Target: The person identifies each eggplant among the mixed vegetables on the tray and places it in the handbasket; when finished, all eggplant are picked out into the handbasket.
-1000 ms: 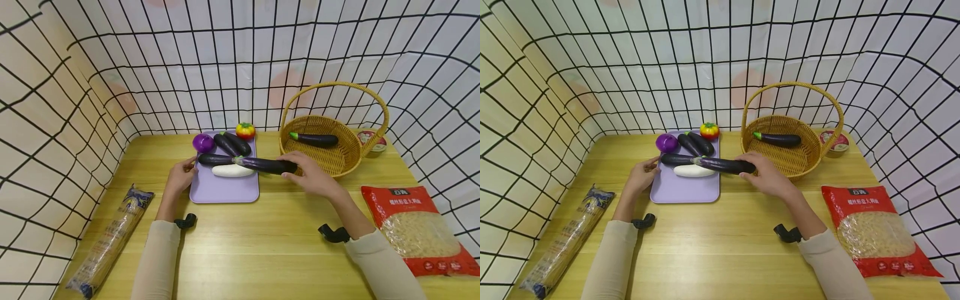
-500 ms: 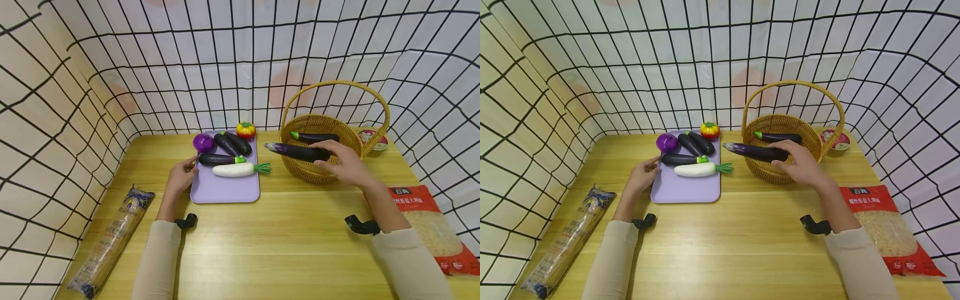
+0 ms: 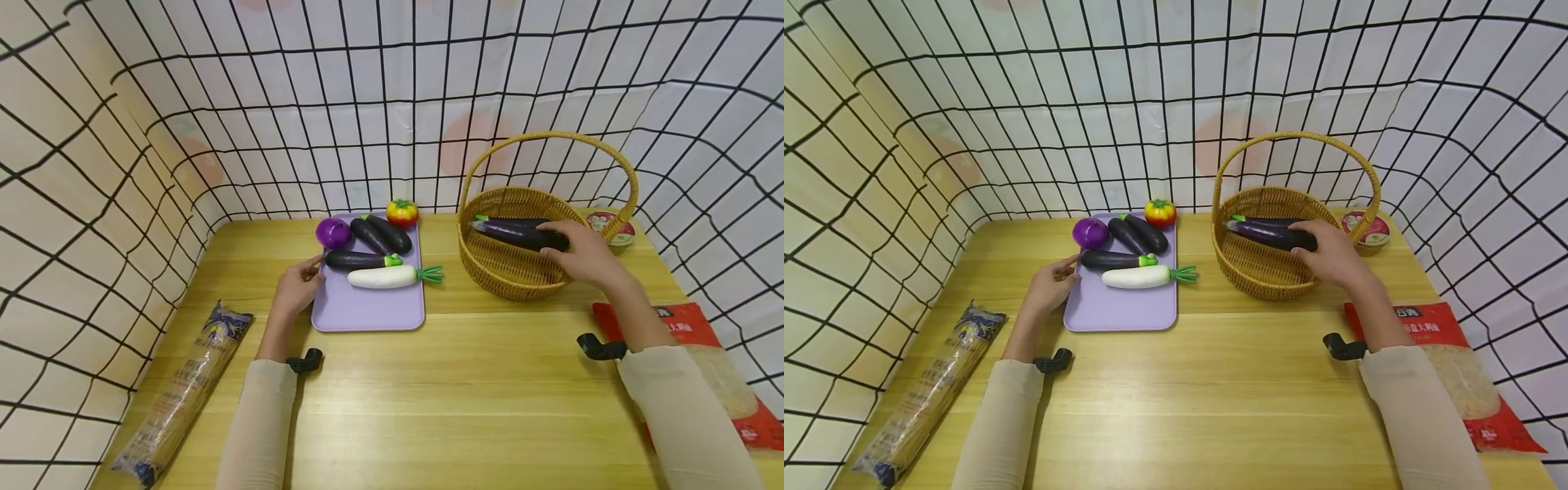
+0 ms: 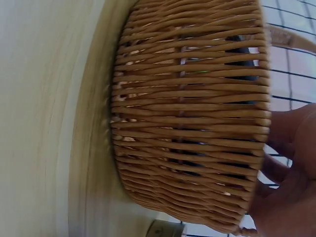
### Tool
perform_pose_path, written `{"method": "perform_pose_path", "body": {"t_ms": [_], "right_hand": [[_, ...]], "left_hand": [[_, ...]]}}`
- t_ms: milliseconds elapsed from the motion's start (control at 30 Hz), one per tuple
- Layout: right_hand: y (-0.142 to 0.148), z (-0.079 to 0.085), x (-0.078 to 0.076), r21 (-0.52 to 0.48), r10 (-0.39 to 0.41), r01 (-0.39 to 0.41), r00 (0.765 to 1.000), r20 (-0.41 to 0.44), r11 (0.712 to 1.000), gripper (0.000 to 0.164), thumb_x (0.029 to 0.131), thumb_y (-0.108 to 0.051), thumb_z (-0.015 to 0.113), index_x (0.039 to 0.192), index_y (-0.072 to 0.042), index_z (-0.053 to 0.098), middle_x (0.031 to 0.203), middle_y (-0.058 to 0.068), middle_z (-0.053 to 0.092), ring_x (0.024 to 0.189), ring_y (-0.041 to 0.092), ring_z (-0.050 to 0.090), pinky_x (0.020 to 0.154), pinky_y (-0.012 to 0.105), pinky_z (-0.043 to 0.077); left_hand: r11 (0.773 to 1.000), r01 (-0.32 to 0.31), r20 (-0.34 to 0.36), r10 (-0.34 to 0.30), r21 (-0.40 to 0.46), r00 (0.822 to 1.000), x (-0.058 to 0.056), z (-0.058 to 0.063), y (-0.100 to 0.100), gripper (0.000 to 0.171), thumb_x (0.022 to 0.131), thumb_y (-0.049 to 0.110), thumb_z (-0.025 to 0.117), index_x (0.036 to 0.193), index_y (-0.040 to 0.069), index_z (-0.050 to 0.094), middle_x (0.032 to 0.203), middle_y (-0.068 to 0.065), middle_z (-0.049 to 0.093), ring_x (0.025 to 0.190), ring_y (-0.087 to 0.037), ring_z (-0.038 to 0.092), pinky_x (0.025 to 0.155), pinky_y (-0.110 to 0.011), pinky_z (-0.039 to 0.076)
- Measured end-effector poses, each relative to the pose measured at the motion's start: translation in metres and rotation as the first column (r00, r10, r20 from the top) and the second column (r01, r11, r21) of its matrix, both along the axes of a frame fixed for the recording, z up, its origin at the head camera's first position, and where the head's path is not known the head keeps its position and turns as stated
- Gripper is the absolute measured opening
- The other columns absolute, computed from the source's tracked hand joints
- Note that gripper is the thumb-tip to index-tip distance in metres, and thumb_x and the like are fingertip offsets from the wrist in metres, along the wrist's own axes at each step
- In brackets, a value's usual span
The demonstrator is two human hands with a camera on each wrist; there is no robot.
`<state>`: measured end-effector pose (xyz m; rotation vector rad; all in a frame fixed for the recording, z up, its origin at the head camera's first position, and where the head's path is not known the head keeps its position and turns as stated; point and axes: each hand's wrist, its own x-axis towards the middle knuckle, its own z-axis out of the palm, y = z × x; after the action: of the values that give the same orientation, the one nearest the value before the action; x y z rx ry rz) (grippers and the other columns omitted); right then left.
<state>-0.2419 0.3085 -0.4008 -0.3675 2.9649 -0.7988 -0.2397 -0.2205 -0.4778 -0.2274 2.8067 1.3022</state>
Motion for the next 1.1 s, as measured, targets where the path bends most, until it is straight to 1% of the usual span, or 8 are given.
{"method": "perform_pose_path", "body": {"t_ms": [167,300,400,533,700,900,1033,1100], "right_hand": [[0.000,-0.009,-0.016,0.045,0.000,-0.002,0.999,0.047,0.999,0.048,0.096,-0.019,0.059,0.140,-0.005,0.047,0.145,0.030,0.038,0.132,0.052,0.033,0.106,0.067,0.026],[-0.001,-0.014,-0.025,0.079,-0.005,-0.002,0.996,0.085,0.997,0.049,0.095,-0.016,0.058,0.140,-0.003,0.046,0.144,0.032,0.036,0.132,0.053,0.031,0.106,0.067,0.026],[-0.001,-0.018,-0.031,0.093,-0.031,0.021,0.994,0.107,0.995,0.049,0.094,-0.016,0.059,0.140,-0.003,0.046,0.145,0.032,0.035,0.132,0.053,0.031,0.105,0.067,0.027],[-0.003,-0.022,-0.037,0.111,-0.055,0.043,0.992,0.114,0.993,0.049,0.093,-0.014,0.061,0.138,-0.002,0.047,0.143,0.033,0.037,0.131,0.053,0.031,0.105,0.067,0.029],[-0.007,-0.022,-0.037,0.123,-0.058,0.046,0.994,0.093,0.991,0.048,0.091,-0.012,0.061,0.135,0.003,0.049,0.139,0.034,0.041,0.130,0.054,0.033,0.105,0.066,0.030],[-0.011,-0.019,-0.035,0.114,-0.057,0.049,0.996,0.072,0.992,0.049,0.091,-0.013,0.062,0.135,0.003,0.049,0.139,0.033,0.042,0.130,0.052,0.034,0.105,0.065,0.030],[-0.012,-0.017,-0.032,0.088,-0.053,0.047,0.997,0.063,0.995,0.049,0.092,-0.017,0.062,0.136,0.000,0.049,0.139,0.031,0.043,0.129,0.050,0.037,0.103,0.064,0.032],[-0.013,-0.016,-0.029,0.063,-0.051,0.048,0.997,0.057,0.997,0.050,0.094,-0.024,0.062,0.137,-0.002,0.049,0.138,0.029,0.045,0.127,0.048,0.040,0.101,0.063,0.034]], "left_hand": [[1.000,-0.004,0.002,0.004,0.006,1.000,0.000,0.000,0.001,0.049,0.094,0.018,0.057,0.141,0.029,0.052,0.121,-0.011,0.063,0.105,-0.027,0.057,0.087,-0.037,0.049],[1.000,-0.006,0.011,0.006,0.013,1.000,0.000,-0.001,0.003,0.049,0.094,0.018,0.057,0.141,0.029,0.052,0.123,-0.011,0.063,0.106,-0.028,0.057,0.089,-0.039,0.050],[1.000,-0.007,0.015,0.006,0.016,1.000,0.000,-0.001,0.003,0.049,0.094,0.018,0.057,0.141,0.029,0.052,0.124,-0.012,0.062,0.107,-0.028,0.057,0.090,-0.040,0.050],[1.000,-0.005,0.021,0.004,0.016,1.000,0.000,-0.001,0.003,0.049,0.094,0.019,0.057,0.141,0.030,0.052,0.125,-0.012,0.062,0.108,-0.029,0.057,0.091,-0.041,0.050],[1.000,-0.006,0.024,0.006,0.017,1.000,0.000,0.000,0.003,0.049,0.094,0.019,0.056,0.141,0.030,0.051,0.126,-0.012,0.061,0.107,-0.028,0.056,0.090,-0.040,0.050],[1.000,-0.011,0.020,0.011,0.019,1.000,0.000,0.000,0.002,0.049,0.094,0.019,0.056,0.141,0.030,0.052,0.123,-0.011,0.062,0.105,-0.027,0.055,0.087,-0.038,0.049],[1.000,-0.012,0.019,0.011,0.014,1.000,0.000,0.000,0.000,0.049,0.094,0.019,0.057,0.141,0.029,0.052,0.122,-0.011,0.062,0.104,-0.027,0.056,0.086,-0.037,0.049],[1.000,-0.009,0.016,0.009,0.011,1.000,0.000,0.000,-0.001,0.049,0.094,0.019,0.057,0.141,0.029,0.052,0.122,-0.011,0.062,0.104,-0.027,0.056,0.087,-0.038,0.049]]}}
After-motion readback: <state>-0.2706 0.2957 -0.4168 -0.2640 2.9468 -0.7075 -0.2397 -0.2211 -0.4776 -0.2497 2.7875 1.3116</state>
